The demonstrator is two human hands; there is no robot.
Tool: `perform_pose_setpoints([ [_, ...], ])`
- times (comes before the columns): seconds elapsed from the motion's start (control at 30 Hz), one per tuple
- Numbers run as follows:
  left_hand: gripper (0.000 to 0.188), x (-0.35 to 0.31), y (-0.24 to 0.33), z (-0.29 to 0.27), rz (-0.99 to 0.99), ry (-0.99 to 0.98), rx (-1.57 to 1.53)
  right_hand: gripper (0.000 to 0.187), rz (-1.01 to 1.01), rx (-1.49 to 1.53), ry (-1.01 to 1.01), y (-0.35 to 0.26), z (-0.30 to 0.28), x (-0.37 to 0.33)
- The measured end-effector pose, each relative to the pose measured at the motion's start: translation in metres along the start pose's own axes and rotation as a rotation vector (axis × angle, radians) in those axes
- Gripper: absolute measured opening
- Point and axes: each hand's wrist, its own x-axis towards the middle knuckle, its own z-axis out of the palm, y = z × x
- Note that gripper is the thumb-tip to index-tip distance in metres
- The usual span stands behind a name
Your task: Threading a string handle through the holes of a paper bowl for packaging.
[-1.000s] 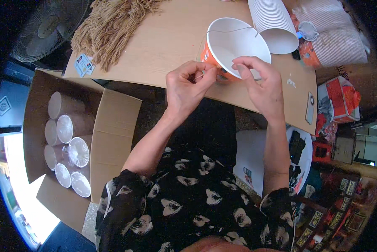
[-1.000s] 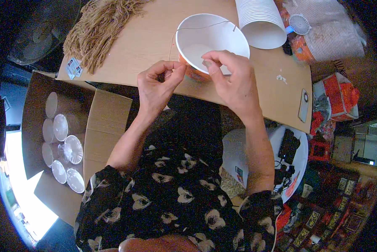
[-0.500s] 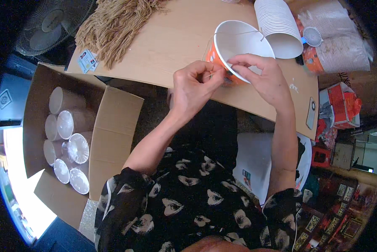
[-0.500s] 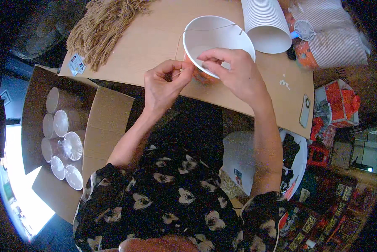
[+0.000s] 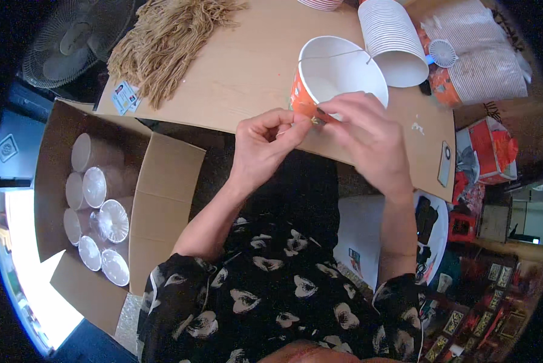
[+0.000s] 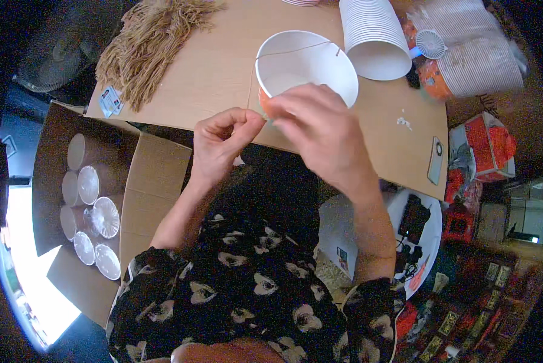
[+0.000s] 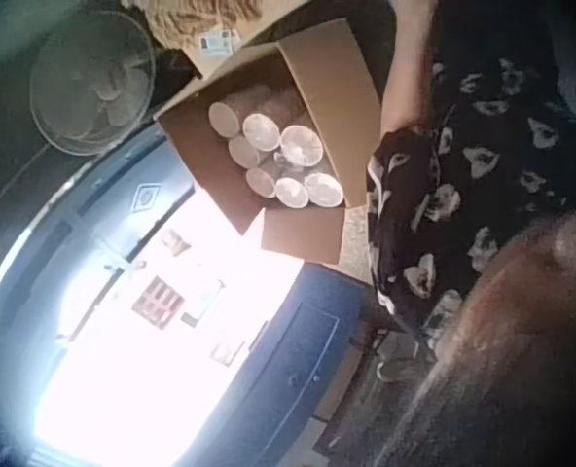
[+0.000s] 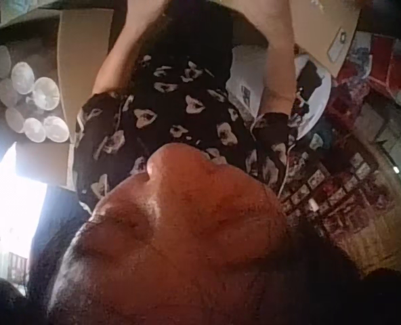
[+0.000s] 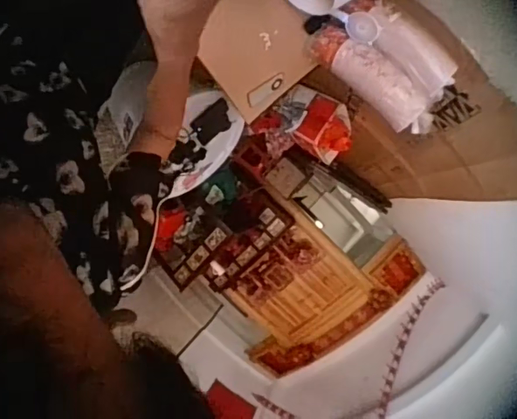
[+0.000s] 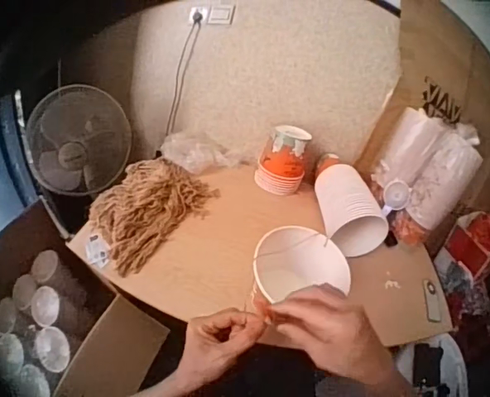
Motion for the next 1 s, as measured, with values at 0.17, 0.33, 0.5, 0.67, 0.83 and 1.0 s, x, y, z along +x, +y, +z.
perform_pose_setpoints([
  [0.17, 0.011, -0.004, 0.012, 0.001, -0.111, -0.128, -0.059, 0.028, -0.2, -0.276, -0.061, -0.005, 0.004, -0.011],
  [0.33, 0.01, 0.001, 0.026, -0.01, -0.201, -0.271, 0.03, 0.02, -0.4, -0.397, -0.053, 0.001, 0.005, -0.021],
  [0.5, 0.01, 0.006, 0.032, -0.023, -0.231, -0.427, 0.139, 0.011, -0.465, -0.394, -0.136, 0.0, 0.004, -0.021],
  [0.67, 0.011, 0.006, 0.026, -0.019, -0.188, -0.391, 0.025, 0.011, -0.236, -0.097, -0.069, 0.001, 0.015, -0.02],
  [0.83, 0.013, 0.0, 0.027, -0.009, -0.112, -0.325, 0.059, 0.013, -0.128, -0.011, 0.07, 0.0, 0.026, -0.027],
  [1.0, 0.011, -0.008, 0.03, -0.004, -0.027, -0.216, 0.104, 0.011, 0.034, 0.049, 0.071, -0.012, 0.028, -0.028],
])
